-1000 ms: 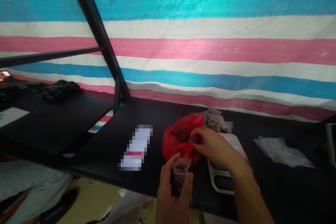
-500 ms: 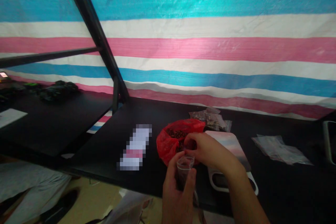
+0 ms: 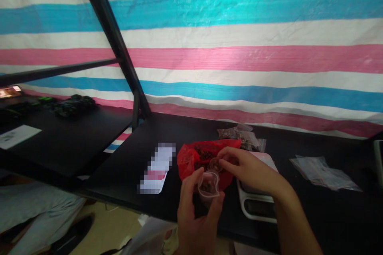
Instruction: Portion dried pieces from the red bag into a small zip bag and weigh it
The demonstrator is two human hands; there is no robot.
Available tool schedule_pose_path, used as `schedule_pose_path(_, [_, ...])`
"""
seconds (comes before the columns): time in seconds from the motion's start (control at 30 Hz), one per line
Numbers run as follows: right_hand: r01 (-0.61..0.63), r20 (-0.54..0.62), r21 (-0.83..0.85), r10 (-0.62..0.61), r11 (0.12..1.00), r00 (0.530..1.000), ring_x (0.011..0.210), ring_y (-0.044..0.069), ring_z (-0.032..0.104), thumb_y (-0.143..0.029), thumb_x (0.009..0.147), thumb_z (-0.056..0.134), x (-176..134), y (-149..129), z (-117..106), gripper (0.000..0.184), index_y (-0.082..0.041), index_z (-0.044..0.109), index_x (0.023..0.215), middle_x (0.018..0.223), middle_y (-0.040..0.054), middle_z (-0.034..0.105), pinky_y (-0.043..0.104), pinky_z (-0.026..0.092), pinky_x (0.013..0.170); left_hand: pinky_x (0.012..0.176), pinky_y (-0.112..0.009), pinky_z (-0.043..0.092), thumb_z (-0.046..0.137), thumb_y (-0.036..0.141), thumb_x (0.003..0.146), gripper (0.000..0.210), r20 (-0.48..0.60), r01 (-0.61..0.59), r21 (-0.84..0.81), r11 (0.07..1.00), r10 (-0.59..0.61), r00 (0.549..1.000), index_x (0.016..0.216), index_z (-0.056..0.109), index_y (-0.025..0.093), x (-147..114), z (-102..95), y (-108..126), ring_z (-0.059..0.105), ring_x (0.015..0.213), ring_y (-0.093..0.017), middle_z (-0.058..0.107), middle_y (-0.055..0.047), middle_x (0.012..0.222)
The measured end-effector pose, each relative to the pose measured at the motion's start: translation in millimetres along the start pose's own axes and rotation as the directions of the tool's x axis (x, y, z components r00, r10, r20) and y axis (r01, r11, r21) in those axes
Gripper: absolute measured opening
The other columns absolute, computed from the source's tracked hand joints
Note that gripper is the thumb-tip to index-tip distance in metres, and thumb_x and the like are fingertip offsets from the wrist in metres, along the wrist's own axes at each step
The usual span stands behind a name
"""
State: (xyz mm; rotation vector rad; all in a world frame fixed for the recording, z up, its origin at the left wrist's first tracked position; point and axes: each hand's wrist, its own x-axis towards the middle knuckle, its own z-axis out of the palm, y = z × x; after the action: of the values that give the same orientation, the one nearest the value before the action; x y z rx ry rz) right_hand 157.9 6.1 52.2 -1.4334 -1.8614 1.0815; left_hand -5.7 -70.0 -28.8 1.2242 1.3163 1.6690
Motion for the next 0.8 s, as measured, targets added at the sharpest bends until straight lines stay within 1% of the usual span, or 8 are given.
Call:
schedule_pose_path(0.1, [0.066,-0.057,0.127,-0.06,0.99,0.997,0.094,0.021,0.074,-0.039,0.102,0.062,-4.5,-3.4,-8.3,0.021,-0.022,0.073,0.103,0.103,0.0042,0.079,0.033,0.057,0.085,0.097,-0.041,0.063,0.083,0.046,0.086,0.049,0.002,-0.047,0.017,0.999,0.047,0.999,0.13,0.07,0.027,0.2,4.8,8.8,0.074,0.107,-0.026,0.076,-0.007,0.119])
schedule_pose_path(0.2, [0.143,-0.192,0.171,-0.109,0.975,0.975,0.098,0.021,0.073,-0.045,0.1,0.065,-7.6,-5.4,-12.3,0.026,-0.023,0.071,0.112,0.106,0.0045,0.078,0.034,0.057,0.088,0.097,-0.042,0.062,0.085,0.042,0.083,0.051,0.063,0.013,0.05,0.999,-0.016,0.998,0.13,0.071,0.027,8.7,12.7,15.3,0.075,0.107,-0.026,0.077,-0.007,0.121])
schedule_pose_path(0.27, [0.175,-0.302,0.115,-0.134,0.978,0.944,0.088,0.019,0.071,-0.046,0.1,0.066,-10.4,-7.6,-13.1,0.028,-0.023,0.071,0.115,0.1,0.0034,0.077,0.031,0.055,0.078,0.099,-0.042,0.061,0.085,0.04,0.083,0.051,0.101,0.088,0.056,0.995,-0.093,0.991,0.13,0.071,0.027,17.0,18.4,17.4,0.074,0.112,-0.027,0.076,-0.007,0.125])
schedule_pose_path(0.37, [0.15,-0.409,-0.068,-0.165,0.986,0.898,0.068,0.016,0.058,-0.042,0.097,0.071,-16.6,-15.0,-12.2,0.026,-0.025,0.072,0.117,0.083,-0.0011,0.068,0.029,0.044,0.061,0.106,-0.045,0.057,0.082,0.039,0.083,0.05,0.109,0.156,0.032,0.987,-0.159,0.981,0.13,0.07,0.027,28.5,25.3,18.6,0.071,0.123,-0.029,0.074,-0.008,0.133])
schedule_pose_path(0.5, [0.201,-0.364,-0.241,-0.28,0.95,0.888,0.07,0.015,0.055,-0.028,0.092,0.076,-22.5,-27.5,-7.3,0.024,-0.029,0.075,0.116,0.092,-0.0016,0.071,0.028,0.045,0.066,0.113,-0.048,0.051,0.079,0.037,0.084,0.051,0.11,0.148,0.004,0.989,-0.147,0.983,0.132,0.067,0.026,38.0,29.4,17.1,0.068,0.128,-0.029,0.072,-0.008,0.136])
schedule_pose_path(0.67, [0.302,-0.308,-0.236,-0.366,0.924,0.878,0.079,0.016,0.061,-0.018,0.093,0.075,-20.0,-31.0,-0.7,0.027,-0.031,0.074,0.116,0.112,-0.0017,0.076,0.029,0.049,0.078,0.115,-0.049,0.048,0.076,0.034,0.084,0.051,0.116,0.107,0.007,0.994,-0.107,0.987,0.133,0.067,0.026,42.1,29.0,10.2,0.066,0.128,-0.029,0.071,-0.008,0.135])
schedule_pose_path(0.73, [0.336,-0.329,-0.231,-0.399,0.913,0.856,0.081,0.016,0.062,-0.016,0.092,0.076,-17.7,-29.5,0.2,0.029,-0.031,0.073,0.117,0.116,-0.0017,0.076,0.029,0.05,0.081,0.113,-0.049,0.05,0.076,0.036,0.084,0.05,0.104,0.105,0.013,0.994,-0.105,0.989,0.132,0.068,0.026,42.5,28.2,9.2,0.067,0.127,-0.029,0.072,-0.009,0.133])
schedule_pose_path(0.8, [0.37,-0.4,-0.224,-0.431,0.902,0.809,0.081,0.016,0.063,-0.015,0.091,0.076,-14.8,-28.0,0.0,0.028,-0.029,0.073,0.115,0.118,-0.0005,0.076,0.029,0.051,0.081,0.11,-0.048,0.052,0.078,0.037,0.082,0.051,0.079,0.101,0.025,0.995,-0.102,0.992,0.13,0.069,0.025,42.9,26.2,10.3,0.068,0.125,-0.029,0.073,-0.009,0.132])
